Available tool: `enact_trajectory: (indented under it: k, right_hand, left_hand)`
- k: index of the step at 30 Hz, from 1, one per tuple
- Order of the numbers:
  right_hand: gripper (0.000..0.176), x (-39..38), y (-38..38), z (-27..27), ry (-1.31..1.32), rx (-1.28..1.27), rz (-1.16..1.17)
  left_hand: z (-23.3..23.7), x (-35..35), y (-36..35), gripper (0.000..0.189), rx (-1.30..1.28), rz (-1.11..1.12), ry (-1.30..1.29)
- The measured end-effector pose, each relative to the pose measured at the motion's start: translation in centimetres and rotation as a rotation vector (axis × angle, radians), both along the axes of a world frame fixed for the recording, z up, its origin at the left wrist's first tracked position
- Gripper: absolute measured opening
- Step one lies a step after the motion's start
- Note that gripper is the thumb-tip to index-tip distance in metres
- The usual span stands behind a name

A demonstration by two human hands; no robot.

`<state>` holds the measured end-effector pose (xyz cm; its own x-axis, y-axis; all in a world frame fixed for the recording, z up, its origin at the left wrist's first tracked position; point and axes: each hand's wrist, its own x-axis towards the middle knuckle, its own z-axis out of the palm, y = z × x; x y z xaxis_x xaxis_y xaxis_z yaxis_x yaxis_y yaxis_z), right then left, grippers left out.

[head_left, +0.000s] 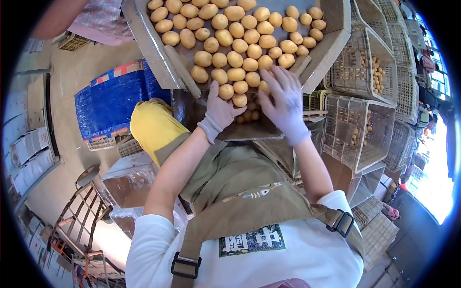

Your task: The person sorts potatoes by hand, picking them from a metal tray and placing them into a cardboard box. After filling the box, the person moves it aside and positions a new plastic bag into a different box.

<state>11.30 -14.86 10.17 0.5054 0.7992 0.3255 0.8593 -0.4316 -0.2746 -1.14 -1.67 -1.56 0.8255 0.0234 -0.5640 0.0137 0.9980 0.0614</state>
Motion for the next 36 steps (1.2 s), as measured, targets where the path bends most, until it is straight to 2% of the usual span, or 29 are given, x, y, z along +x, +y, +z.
enact_trajectory:
  k: [1,3,4,5,7,8,9,11,13,14,15,17,18,19,21,23,25,27,28,31,32,34,36]
  right_hand:
    - [0.043,0.4,0.2,-1.8,0.053,-0.134,0.007]
    - [0.045,2.7,2.6,-1.3,0.463,-0.632,-0.053]
    - [0.047,2.6,2.8,-2.8,0.418,-0.283,-0.179]
    - [0.050,2.4,3.4,-3.8,0.145,-0.159,-0.222]
    - [0.054,0.7,3.2,-5.9,0.031,-0.283,-0.052]
    - [0.056,0.5,2.9,-5.5,0.178,-0.385,0.026]
    - [0.054,1.0,2.4,-4.5,0.159,-0.423,0.179]
    - [0.048,2.2,1.1,-5.9,0.167,-0.416,0.198]
    - [0.042,0.1,2.0,-4.0,0.084,-0.453,0.137]
    - [0.036,-1.0,2.1,-4.4,0.127,-0.259,0.178]
    - [0.030,-1.8,1.8,-3.7,0.193,-0.300,0.247]
    - [0.026,-1.1,1.5,-4.0,0.232,-0.320,0.219]
    - [0.023,-0.2,2.1,-3.5,0.424,-0.299,0.106]
    - [0.021,0.6,2.6,-4.2,0.217,-0.104,0.094]
    - [0.025,1.3,6.4,-2.7,0.170,0.102,0.120]
    - [0.030,1.7,11.2,-2.0,0.231,0.094,0.157]
    - [0.032,2.1,16.3,-5.1,0.174,-0.072,0.041]
    - [0.039,2.6,19.2,-5.8,0.196,-0.257,-0.049]
    - [0.043,2.8,19.7,-6.0,0.207,-0.354,-0.092]
    - [0.043,2.4,15.9,-4.7,0.546,0.091,-0.106]
    - [0.051,1.9,13.6,-3.9,0.645,0.234,-0.089]
    - [0.049,1.1,8.1,-2.8,0.557,0.461,-0.034]
    - [0.049,-0.2,0.5,-0.3,0.331,0.398,-0.065]
  left_hand:
    - [0.4,-0.1,-0.1,0.076,0.062,-0.034,0.102]
    - [1.5,0.1,-0.3,0.071,0.198,-0.040,0.208]
    - [1.0,-0.2,-0.2,0.071,0.258,-0.037,0.139]
    - [0.5,-0.4,-0.2,0.071,0.315,-0.033,0.071]
    - [0.1,-0.5,-0.2,0.074,0.226,0.070,0.045]
    - [0.0,-0.3,-0.1,0.076,0.181,0.110,0.025]
    - [-0.3,-0.2,0.1,0.078,0.101,0.110,0.053]
    - [-0.6,-0.2,0.3,0.082,-0.065,0.105,0.108]
    - [0.0,0.3,0.1,0.088,0.055,0.074,0.126]
    - [-0.7,0.3,0.4,0.087,-0.014,0.074,-0.067]
    - [-1.4,0.1,0.6,0.087,-0.084,0.076,-0.256]
    - [-1.9,0.0,0.6,0.089,-0.006,-0.001,-0.248]
    - [-1.7,0.0,0.6,0.089,-0.045,-0.022,-0.194]
    - [-1.4,0.2,0.4,0.088,0.001,0.004,-0.144]
    - [-1.2,0.4,0.5,0.088,-0.080,0.026,-0.274]
    - [-1.4,0.4,0.3,0.090,-0.158,0.053,-0.317]
    - [-1.7,0.5,0.1,0.091,-0.291,0.087,-0.357]
    - [-1.9,0.5,0.3,0.093,-0.475,0.129,-0.392]
    - [-2.1,0.5,0.4,0.092,-0.420,0.115,-0.381]
    - [-2.2,0.1,0.3,0.091,-0.254,0.081,-0.347]
    - [-1.7,0.0,0.5,0.090,-0.188,0.068,-0.333]
    - [-1.1,0.0,0.7,0.087,-0.120,0.060,-0.320]
    - [-0.8,0.1,0.8,0.084,-0.109,0.054,-0.324]
